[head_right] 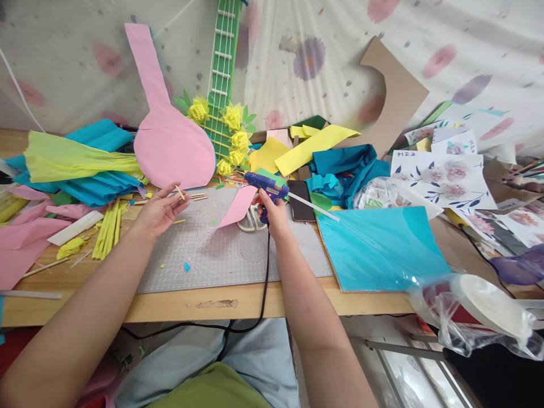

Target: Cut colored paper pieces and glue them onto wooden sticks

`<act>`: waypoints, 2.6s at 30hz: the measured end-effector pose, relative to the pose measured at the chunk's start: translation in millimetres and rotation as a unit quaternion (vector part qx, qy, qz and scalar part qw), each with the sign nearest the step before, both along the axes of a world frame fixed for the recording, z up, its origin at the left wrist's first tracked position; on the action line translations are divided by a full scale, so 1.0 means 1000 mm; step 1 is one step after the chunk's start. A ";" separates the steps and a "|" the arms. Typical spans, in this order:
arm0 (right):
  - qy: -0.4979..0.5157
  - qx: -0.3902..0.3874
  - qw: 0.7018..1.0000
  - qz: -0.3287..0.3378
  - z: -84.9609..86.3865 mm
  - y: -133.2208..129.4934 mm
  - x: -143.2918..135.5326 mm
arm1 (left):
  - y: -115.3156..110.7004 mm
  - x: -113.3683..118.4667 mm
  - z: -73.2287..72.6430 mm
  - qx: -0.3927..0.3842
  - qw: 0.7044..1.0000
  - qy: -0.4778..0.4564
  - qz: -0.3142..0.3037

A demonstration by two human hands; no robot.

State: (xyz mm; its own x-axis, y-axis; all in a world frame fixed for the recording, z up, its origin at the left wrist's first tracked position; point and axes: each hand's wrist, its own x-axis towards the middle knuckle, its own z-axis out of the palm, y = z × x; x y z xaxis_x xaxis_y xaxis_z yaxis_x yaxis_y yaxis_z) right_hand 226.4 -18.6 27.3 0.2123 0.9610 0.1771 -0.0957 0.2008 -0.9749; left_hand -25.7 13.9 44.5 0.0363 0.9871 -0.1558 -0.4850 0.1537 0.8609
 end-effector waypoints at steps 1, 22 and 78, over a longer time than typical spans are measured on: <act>-0.012 -0.004 1.000 0.016 0.000 -0.001 0.001 | -0.001 0.002 -0.002 -0.005 1.000 0.015 -0.011; -0.186 -0.093 0.945 0.251 -0.001 -0.010 -0.006 | -0.006 0.011 -0.014 -0.068 0.977 0.101 -0.177; -0.201 -0.094 0.961 0.165 -0.006 -0.005 -0.001 | -0.010 0.013 -0.012 -0.070 0.955 0.145 -0.251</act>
